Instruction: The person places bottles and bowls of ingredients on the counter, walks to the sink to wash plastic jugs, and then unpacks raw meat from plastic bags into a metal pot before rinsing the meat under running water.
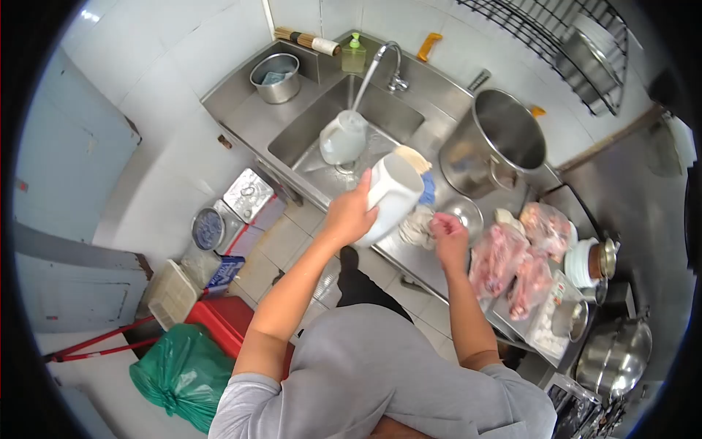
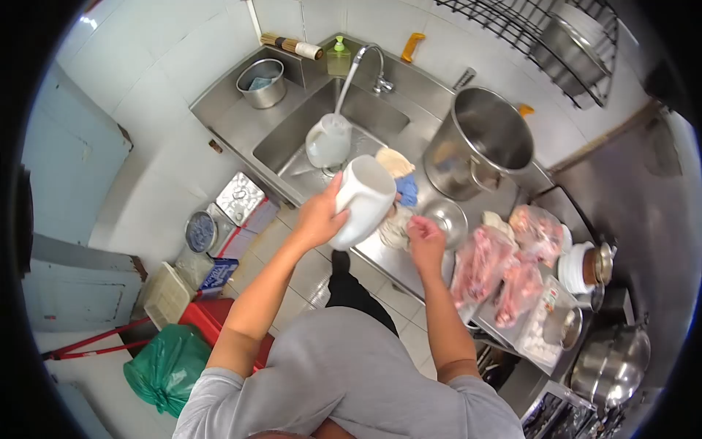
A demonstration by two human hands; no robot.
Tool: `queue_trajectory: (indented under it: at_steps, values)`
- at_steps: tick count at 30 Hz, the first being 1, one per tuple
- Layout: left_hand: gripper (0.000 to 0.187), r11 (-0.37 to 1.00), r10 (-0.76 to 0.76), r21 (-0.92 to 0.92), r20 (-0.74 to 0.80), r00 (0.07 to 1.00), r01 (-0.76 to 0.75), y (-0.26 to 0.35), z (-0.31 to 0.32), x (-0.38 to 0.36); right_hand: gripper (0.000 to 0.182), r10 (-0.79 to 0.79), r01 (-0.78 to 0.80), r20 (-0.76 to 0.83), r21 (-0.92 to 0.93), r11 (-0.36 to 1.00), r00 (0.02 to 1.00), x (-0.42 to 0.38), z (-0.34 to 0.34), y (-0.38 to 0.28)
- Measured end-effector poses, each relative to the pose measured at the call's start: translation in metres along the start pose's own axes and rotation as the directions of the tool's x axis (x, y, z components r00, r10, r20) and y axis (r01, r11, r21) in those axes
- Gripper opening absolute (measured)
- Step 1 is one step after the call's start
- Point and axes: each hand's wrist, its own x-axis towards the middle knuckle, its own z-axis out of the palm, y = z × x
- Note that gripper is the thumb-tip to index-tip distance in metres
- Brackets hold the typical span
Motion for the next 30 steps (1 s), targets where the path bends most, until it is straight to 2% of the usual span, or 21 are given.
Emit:
queue_trajectory:
  at_steps: [1, 2, 4, 6, 8, 10, 11, 13, 16, 17, 18, 19, 20, 21, 22, 23, 24, 25, 26, 29, 30]
  values:
    - [0.079, 0.996, 0.072, -0.057, -0.049, 0.996, -0.075, -0.012, -0.015, 0.014, 0.026, -0.067, 0.065, -0.037, -0.044, 0.997, 0.997, 0.035, 0.009, -0.002]
    - [0.067, 0.979, -0.090, -0.175, 0.079, 0.993, 0.103, -0.023, -0.036, 0.023, 0.027, -0.125, 0.118, -0.069, -0.094, 0.988, 0.990, 0.066, 0.020, -0.003]
    - [0.064, 0.962, -0.133, -0.213, 0.178, 0.975, 0.170, -0.039, -0.068, 0.034, 0.028, -0.070, 0.079, -0.067, 0.150, 0.985, 0.995, 0.120, 0.071, -0.056]
    - [0.059, 0.955, -0.153, -0.219, 0.220, 0.963, 0.202, -0.050, -0.093, 0.059, 0.029, -0.097, 0.089, 0.019, 0.250, 0.964, 0.995, 0.195, 0.130, -0.063]
    - [0.058, 0.948, -0.217, -0.186, 0.221, 0.951, 0.259, -0.061, -0.108, 0.074, 0.030, -0.084, 0.057, 0.110, 0.229, 0.972, 0.990, 0.269, 0.192, -0.067]
    - [0.058, 0.942, -0.239, -0.193, 0.195, 0.951, 0.276, -0.085, -0.116, 0.084, 0.027, -0.072, 0.064, 0.070, 0.115, 0.991, 0.995, 0.335, 0.250, -0.065]
    - [0.058, 0.945, -0.243, -0.181, 0.167, 0.956, 0.272, -0.093, -0.123, 0.089, 0.024, 0.051, -0.074, 0.106, 0.220, 0.973, 0.993, 0.362, 0.268, -0.073]
    - [0.059, 0.953, -0.244, -0.156, 0.120, 0.962, 0.260, -0.111, -0.140, 0.101, 0.020, 0.280, -0.342, 0.205, 0.407, 0.847, 0.938, 0.395, 0.296, -0.087]
    - [0.062, 0.940, -0.278, -0.175, 0.101, 0.955, 0.292, -0.150, -0.163, 0.116, 0.019, 0.401, -0.402, 0.057, 0.232, 0.886, 0.914, 0.407, 0.313, -0.110]
    - [0.062, 0.934, -0.292, -0.185, 0.091, 0.952, 0.304, -0.160, -0.168, 0.121, 0.018, 0.316, -0.322, 0.078, 0.079, 0.944, 0.946, 0.401, 0.313, -0.105]
    - [0.063, 0.886, -0.343, -0.272, 0.159, 0.926, 0.376, -0.162, -0.180, 0.129, 0.019, 0.234, -0.226, 0.113, -0.075, 0.971, 0.966, 0.388, 0.310, -0.096]
    - [0.063, 0.867, -0.336, -0.323, 0.186, 0.923, 0.380, -0.167, -0.190, 0.136, 0.020, 0.154, -0.117, 0.159, -0.221, 0.968, 0.975, 0.376, 0.307, -0.085]
    - [0.063, 0.844, -0.324, -0.375, 0.211, 0.922, 0.382, -0.172, -0.197, 0.143, 0.016, -0.036, 0.134, 0.282, -0.337, 0.932, 0.959, 0.366, 0.306, -0.041]
    - [0.064, 0.818, -0.309, -0.429, 0.233, 0.922, 0.383, -0.178, -0.201, 0.150, 0.014, 0.154, -0.131, 0.166, -0.140, 0.981, 0.974, 0.323, 0.314, -0.032]
    - [0.064, 0.846, -0.268, -0.413, 0.218, 0.939, 0.337, -0.190, -0.202, 0.156, 0.014, 0.252, -0.176, 0.261, -0.281, 0.943, 0.932, 0.295, 0.317, -0.015]
    - [0.064, 0.874, -0.220, -0.393, 0.203, 0.954, 0.285, -0.204, -0.201, 0.164, 0.017, 0.436, -0.381, 0.299, -0.227, 0.896, 0.849, 0.269, 0.329, 0.004]
    - [0.064, 0.901, -0.166, -0.370, 0.185, 0.969, 0.226, -0.215, -0.201, 0.178, 0.029, 0.576, -0.540, 0.292, -0.201, 0.817, 0.764, 0.248, 0.345, -0.001]
    - [0.065, 0.908, -0.145, -0.359, 0.210, 0.967, 0.214, -0.222, -0.202, 0.191, 0.039, 0.623, -0.625, 0.119, -0.025, 0.780, 0.773, 0.237, 0.372, 0.030]
    - [0.065, 0.915, -0.129, -0.347, 0.234, 0.964, 0.207, -0.228, -0.202, 0.202, 0.041, 0.617, -0.638, 0.160, 0.169, 0.752, 0.770, 0.236, 0.381, 0.015]
    - [0.066, 0.947, -0.036, -0.299, 0.255, 0.966, 0.114, -0.240, -0.195, 0.232, 0.038, 0.492, -0.505, 0.188, 0.560, 0.657, 0.850, 0.256, 0.418, 0.027]
    - [0.066, 0.957, 0.001, -0.280, 0.264, 0.964, 0.076, -0.242, -0.191, 0.239, 0.032, 0.559, -0.526, 0.158, 0.611, 0.592, 0.814, 0.262, 0.422, 0.028]
